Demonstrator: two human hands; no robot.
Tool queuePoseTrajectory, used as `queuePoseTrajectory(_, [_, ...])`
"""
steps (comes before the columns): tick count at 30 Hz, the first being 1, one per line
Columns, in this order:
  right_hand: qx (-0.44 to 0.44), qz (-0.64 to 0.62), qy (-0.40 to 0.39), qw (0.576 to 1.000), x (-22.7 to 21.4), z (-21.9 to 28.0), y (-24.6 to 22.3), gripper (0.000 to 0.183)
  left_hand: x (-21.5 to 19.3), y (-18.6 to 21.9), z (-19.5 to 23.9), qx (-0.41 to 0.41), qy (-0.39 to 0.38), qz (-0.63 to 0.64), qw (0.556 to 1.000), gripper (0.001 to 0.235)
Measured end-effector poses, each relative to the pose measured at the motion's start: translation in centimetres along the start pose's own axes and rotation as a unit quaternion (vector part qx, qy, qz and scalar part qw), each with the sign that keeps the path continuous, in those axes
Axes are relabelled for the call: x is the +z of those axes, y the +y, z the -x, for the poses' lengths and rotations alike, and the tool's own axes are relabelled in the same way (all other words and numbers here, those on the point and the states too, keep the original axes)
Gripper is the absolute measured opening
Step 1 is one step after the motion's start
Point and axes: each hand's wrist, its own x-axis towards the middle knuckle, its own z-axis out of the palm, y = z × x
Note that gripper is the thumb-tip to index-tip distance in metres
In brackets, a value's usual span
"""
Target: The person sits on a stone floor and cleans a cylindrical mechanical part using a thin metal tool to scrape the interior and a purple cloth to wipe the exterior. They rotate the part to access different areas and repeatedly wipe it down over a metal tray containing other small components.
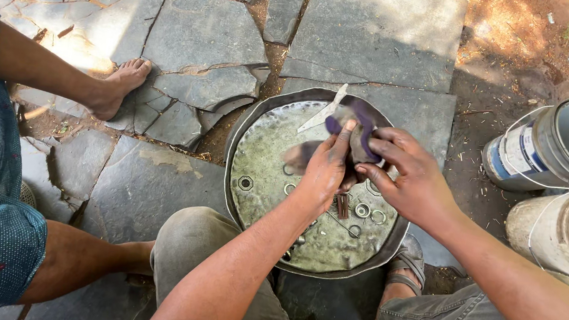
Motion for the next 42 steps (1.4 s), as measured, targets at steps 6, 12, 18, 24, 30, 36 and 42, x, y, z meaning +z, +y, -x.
queuePoseTrajectory(6, [-0.094, -0.026, 0.083, 0.992, 1.0, 0.0, -0.9, 0.032, 0.4, -0.9, 0.7, 0.022, 0.024, 0.001, 0.999, 0.055])
queuePoseTrajectory(12, [0.121, -0.128, 0.064, 0.982, 1.4, -0.4, -0.3, 0.017, 1.4, -1.7, 1.1, 0.053, 0.027, -0.009, 0.998, 0.051])
queuePoseTrajectory(18, [0.242, -0.238, -0.019, 0.941, 2.0, -1.8, 4.7, 0.013, 1.1, -1.4, 2.1, 0.193, -0.037, -0.128, 0.972, 0.039])
queuePoseTrajectory(24, [0.160, -0.411, 0.115, 0.890, -3.9, -3.0, 5.9, 0.018, 0.8, 0.8, 1.2, 0.089, -0.002, 0.030, 0.996, 0.033])
queuePoseTrajectory(30, [0.143, -0.379, 0.143, 0.903, -5.5, -1.8, 2.2, 0.026, 0.3, 1.4, 0.7, 0.041, 0.006, 0.082, 0.996, 0.041])
queuePoseTrajectory(36, [0.126, -0.120, 0.004, 0.985, -0.9, -1.2, -0.1, 0.051, 0.5, -0.8, -0.1, 0.071, -0.038, 0.042, 0.996, 0.047])
queuePoseTrajectory(42, [0.156, -0.362, -0.045, 0.918, -0.4, -2.1, 2.3, 0.042, 0.0, 0.1, 0.9, 0.000, -0.047, 0.025, 0.999, 0.048])
